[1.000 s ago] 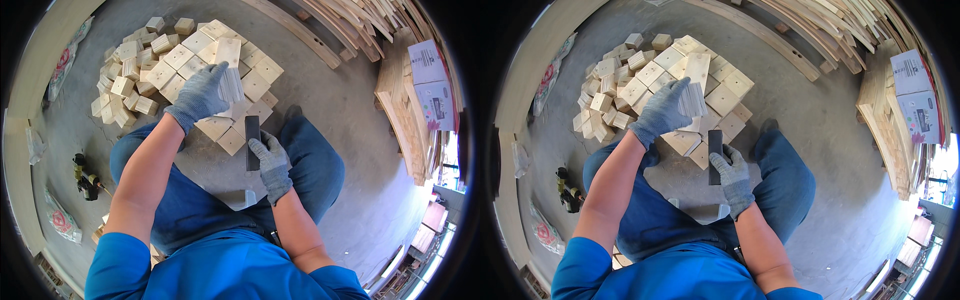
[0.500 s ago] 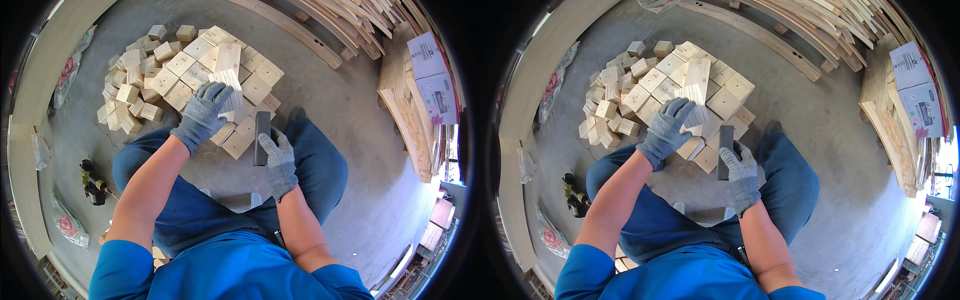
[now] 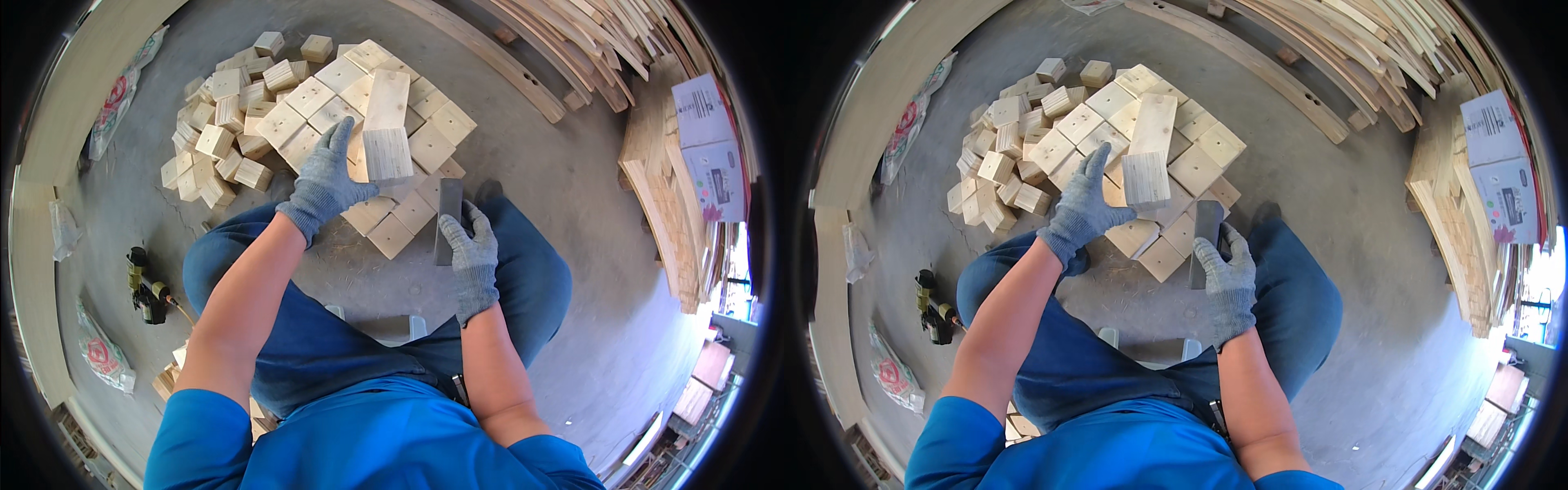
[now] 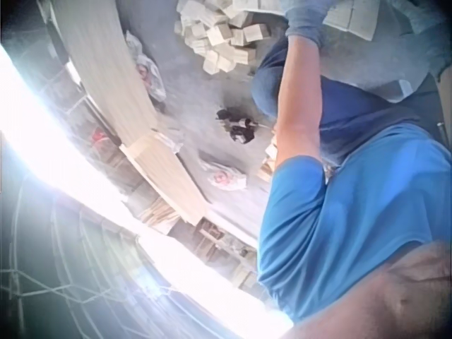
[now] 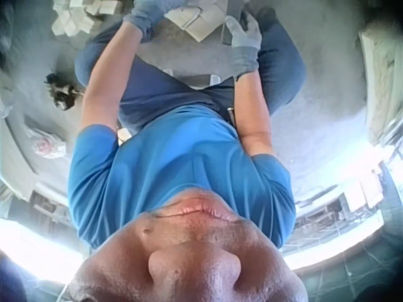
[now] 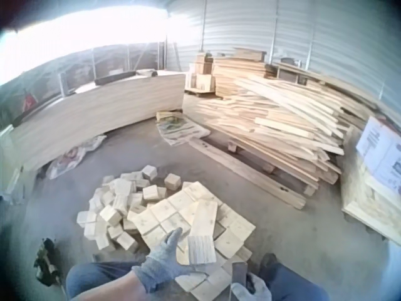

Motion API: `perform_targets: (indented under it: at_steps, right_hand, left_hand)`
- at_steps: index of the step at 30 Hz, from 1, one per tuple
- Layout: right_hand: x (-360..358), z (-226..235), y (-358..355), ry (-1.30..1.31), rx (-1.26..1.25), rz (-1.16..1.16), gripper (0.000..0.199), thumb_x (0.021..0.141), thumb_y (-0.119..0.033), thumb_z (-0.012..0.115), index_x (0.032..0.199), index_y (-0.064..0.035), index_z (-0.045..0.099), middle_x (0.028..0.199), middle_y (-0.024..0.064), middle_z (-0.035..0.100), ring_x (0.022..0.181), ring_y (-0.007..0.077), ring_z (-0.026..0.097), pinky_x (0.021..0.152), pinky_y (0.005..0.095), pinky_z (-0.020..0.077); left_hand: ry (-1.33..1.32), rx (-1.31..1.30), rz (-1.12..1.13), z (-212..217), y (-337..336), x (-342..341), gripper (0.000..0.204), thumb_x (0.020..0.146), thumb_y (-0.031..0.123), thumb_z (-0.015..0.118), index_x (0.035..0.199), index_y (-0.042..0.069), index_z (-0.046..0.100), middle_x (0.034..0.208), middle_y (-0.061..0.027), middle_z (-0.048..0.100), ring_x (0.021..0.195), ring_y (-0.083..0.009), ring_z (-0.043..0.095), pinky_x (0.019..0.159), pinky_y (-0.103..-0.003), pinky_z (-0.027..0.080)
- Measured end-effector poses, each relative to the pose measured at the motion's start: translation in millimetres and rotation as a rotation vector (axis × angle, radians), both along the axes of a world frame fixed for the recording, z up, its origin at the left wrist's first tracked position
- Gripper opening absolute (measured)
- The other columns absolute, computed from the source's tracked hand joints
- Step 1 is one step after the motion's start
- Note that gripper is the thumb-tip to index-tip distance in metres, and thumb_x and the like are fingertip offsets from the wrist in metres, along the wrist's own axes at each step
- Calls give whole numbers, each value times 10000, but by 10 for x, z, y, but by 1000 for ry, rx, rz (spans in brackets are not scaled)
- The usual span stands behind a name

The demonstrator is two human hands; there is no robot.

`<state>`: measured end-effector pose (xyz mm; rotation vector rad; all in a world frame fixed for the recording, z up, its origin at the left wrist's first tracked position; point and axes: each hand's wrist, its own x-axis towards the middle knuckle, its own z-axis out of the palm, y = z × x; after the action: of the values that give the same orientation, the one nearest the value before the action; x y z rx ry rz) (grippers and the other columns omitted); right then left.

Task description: The person sits on a low stool and sands small wooden blocks one by one using a sanding block. They pick up each block, rub its surfaces, and place it back into a pile on the floor.

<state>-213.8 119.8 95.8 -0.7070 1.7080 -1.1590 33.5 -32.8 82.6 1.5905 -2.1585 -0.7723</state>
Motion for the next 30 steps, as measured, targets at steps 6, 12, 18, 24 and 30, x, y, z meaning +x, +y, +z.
perform_targets:
  at_steps: [6,12,18,24,30]
  right_hand:
    - [97,-128,-205,658,-342,226,634,889,-164,903,1444,-1,645,1487,225,600,1331,339,631,1138,394,525]
    - [332,135,-417,997,-345,419,674,806,-185,937,1420,-70,684,1528,192,603,1338,393,608,1152,478,486]
    - [414,27,-559,1219,-336,524,674,807,-311,923,1426,-169,697,1564,176,571,1333,436,579,1118,546,471]
    - [327,28,-1369,1309,-303,529,619,863,-339,846,1445,-220,674,1605,89,530,1295,446,600,1040,578,510]
    - [353,132,-1981,1308,-187,606,626,886,-354,833,1468,-193,665,1618,76,540,1233,378,659,1047,519,531]
  left_hand:
    - [86,169,-39,-385,-151,-30,1465,594,443,1072,1709,24,219,1648,-257,443,1522,-405,455,1288,-450,378]
    - [513,149,-113,-792,-198,-116,1485,542,353,1094,1699,4,230,1631,-215,474,1503,-326,470,1286,-377,379]
    - [510,195,-101,-953,-253,-151,1261,595,283,1062,1630,57,378,1549,-187,547,1451,-345,517,1248,-375,421]
    - [512,136,-103,-955,-250,-207,1164,620,266,1056,1589,92,436,1492,-156,594,1383,-316,572,1195,-385,466]
    - [519,107,-90,-1210,-281,-207,1095,656,165,1043,1579,110,455,1449,-105,647,1307,-226,628,1141,-362,506]
